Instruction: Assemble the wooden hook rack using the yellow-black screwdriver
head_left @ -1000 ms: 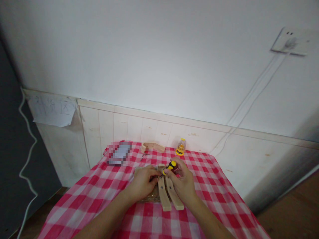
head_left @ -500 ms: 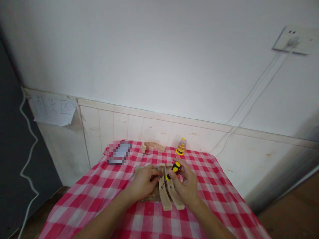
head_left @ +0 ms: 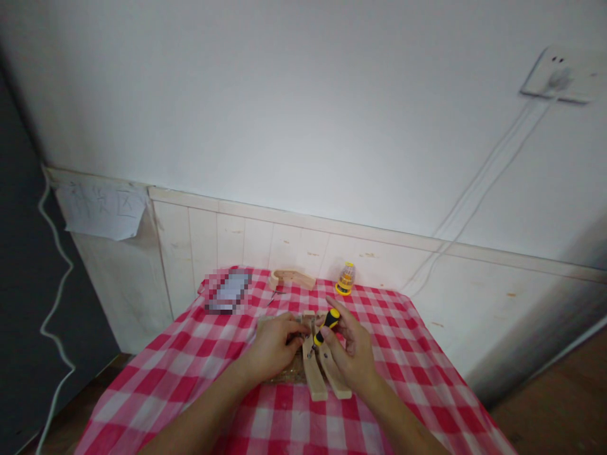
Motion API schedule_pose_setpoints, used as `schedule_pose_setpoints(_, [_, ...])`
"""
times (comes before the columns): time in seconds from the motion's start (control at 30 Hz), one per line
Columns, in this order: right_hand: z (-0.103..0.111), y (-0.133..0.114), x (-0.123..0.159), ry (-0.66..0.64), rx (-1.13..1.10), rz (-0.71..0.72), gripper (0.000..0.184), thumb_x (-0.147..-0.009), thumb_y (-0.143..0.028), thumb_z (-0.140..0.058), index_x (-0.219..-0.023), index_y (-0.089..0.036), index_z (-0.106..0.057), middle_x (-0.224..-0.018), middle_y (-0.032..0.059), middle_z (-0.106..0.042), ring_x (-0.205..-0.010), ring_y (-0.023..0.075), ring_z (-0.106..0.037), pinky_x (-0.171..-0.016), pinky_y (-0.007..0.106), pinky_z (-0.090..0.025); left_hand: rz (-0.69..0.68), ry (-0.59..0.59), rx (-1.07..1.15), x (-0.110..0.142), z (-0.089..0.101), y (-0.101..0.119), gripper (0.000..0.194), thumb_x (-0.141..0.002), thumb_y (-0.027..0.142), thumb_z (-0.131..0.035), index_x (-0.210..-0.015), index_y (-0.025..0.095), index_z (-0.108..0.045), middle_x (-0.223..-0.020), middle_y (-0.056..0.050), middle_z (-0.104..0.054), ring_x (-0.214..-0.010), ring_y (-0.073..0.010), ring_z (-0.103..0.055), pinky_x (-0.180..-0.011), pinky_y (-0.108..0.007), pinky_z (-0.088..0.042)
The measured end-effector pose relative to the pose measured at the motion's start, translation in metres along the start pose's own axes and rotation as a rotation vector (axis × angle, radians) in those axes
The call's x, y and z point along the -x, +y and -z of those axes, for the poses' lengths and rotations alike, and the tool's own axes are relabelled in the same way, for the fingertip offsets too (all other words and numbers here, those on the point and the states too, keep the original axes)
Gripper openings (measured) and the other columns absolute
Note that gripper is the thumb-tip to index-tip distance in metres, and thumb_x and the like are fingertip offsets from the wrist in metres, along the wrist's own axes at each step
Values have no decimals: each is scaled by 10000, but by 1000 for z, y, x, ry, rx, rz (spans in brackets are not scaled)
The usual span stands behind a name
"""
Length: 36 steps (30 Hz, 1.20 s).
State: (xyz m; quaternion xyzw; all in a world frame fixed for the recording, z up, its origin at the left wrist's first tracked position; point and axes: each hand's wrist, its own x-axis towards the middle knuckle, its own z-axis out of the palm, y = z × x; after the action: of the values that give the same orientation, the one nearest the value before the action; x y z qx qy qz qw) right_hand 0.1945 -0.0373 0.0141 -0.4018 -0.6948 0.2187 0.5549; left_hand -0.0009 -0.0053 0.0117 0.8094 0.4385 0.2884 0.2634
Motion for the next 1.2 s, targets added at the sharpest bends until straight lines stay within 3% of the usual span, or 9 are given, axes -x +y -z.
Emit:
schedule_pose_setpoints(0.33, [5,-11,-5,-76,15,107,423,-938,-195,-621,-1350,-287,-637,-1010,47,-797,-866,214,-770,-780,326,-625,24,-14,-27,-1,0,0,318,-858,189,-617,-1080,305,-813,-930,-30,-721,-855,-202,-658,-775,-306,-427])
schedule_pose_setpoints(1.2, [-2,-4,-4,69,125,68,320,-884,-257,-714,-1202,-245,-680,-917,24,-750,-732,172,-717,-679,266,-598,18,7,-19,-1,-2,-1,252,-865,184,-632,-1013,267,-818,-909,-23,-717,-830,-187,-639,-761,-301,-409])
